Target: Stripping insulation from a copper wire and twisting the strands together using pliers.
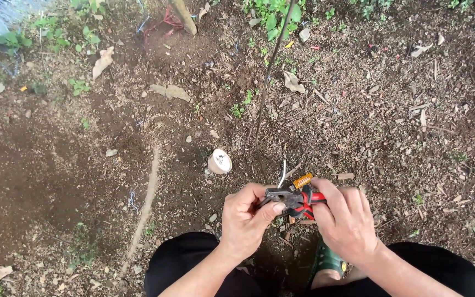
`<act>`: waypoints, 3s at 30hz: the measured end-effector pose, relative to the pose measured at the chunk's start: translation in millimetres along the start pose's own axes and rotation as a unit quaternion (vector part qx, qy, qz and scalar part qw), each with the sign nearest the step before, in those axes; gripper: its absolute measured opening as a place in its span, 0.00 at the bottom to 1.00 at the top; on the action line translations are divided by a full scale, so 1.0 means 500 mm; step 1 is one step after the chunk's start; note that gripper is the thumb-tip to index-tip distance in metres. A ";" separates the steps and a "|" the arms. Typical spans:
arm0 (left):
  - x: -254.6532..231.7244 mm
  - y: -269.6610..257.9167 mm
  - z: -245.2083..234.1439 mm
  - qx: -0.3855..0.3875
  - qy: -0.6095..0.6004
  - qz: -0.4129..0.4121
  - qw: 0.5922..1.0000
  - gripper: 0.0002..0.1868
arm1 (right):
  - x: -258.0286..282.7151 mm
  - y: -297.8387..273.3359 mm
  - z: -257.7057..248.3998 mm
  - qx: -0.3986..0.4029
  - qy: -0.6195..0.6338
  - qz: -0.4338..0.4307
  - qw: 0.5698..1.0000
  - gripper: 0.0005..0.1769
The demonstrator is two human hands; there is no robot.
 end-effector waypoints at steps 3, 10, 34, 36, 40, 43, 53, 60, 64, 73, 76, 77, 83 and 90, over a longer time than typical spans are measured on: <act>0.011 0.003 0.005 0.009 -0.024 -0.003 1.000 0.10 | -0.010 -0.009 0.018 0.015 0.026 0.022 0.999 0.08; -0.003 0.022 0.001 -0.004 -0.022 0.032 0.999 0.13 | -0.170 -0.050 0.113 0.061 0.080 0.211 0.972 0.14; 0.024 0.021 -0.002 0.071 -0.120 -0.046 0.989 0.13 | -0.142 0.056 0.221 0.230 0.428 0.437 0.757 0.17; 0.038 0.016 0.020 0.103 -0.175 -0.097 0.974 0.10 | -0.050 0.140 0.118 0.152 0.605 0.168 0.763 0.33; 0.039 0.006 0.045 0.122 -0.171 -0.122 0.970 0.12 | -0.008 0.144 0.076 0.153 0.608 0.133 0.768 0.19; 0.039 -0.001 0.062 0.133 -0.163 -0.138 0.968 0.11 | -0.023 0.116 0.079 0.101 0.598 0.190 0.772 0.15; 0.027 0.029 0.053 -0.016 -0.075 -0.086 0.993 0.07 | -0.074 0.099 0.035 -0.095 0.301 0.285 0.905 0.11; 0.043 0.016 -0.008 -0.027 -0.080 -0.118 0.989 0.11 | -0.228 -0.089 0.320 0.048 0.341 0.356 0.869 0.13; -0.005 0.045 -0.060 -0.062 -0.101 -0.040 0.992 0.09 | -0.106 -0.366 0.579 0.271 -0.156 -0.031 0.949 0.09; -0.021 0.056 -0.080 -0.072 -0.058 0.012 0.996 0.06 | -0.069 -0.485 0.685 0.353 -0.083 -0.036 0.931 0.05; -0.015 0.058 -0.093 -0.091 -0.074 -0.004 0.993 0.09 | -0.073 -0.486 0.694 0.372 -0.089 -0.060 0.922 0.07; -0.008 0.060 -0.095 -0.092 -0.093 -0.016 0.991 0.08 | -0.098 -0.505 0.718 0.387 -0.057 -0.006 0.920 0.12; 0.030 0.078 -0.064 -0.060 -0.219 -0.070 0.971 0.09 | -0.136 -0.130 0.448 0.283 0.230 0.309 0.878 0.16; 0.041 0.086 -0.004 -0.027 -0.235 -0.073 0.969 0.05 | -0.171 0.032 0.152 0.037 0.501 0.408 0.762 0.13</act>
Point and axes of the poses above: each hand's wrist, its own y-axis towards the middle knuckle, its own z-axis out of the palm, x = y × z, the point moved 10 cm from there along y, towards the middle knuckle, and after that the axes turned 4 degrees about -x, right-handed, at the moved point
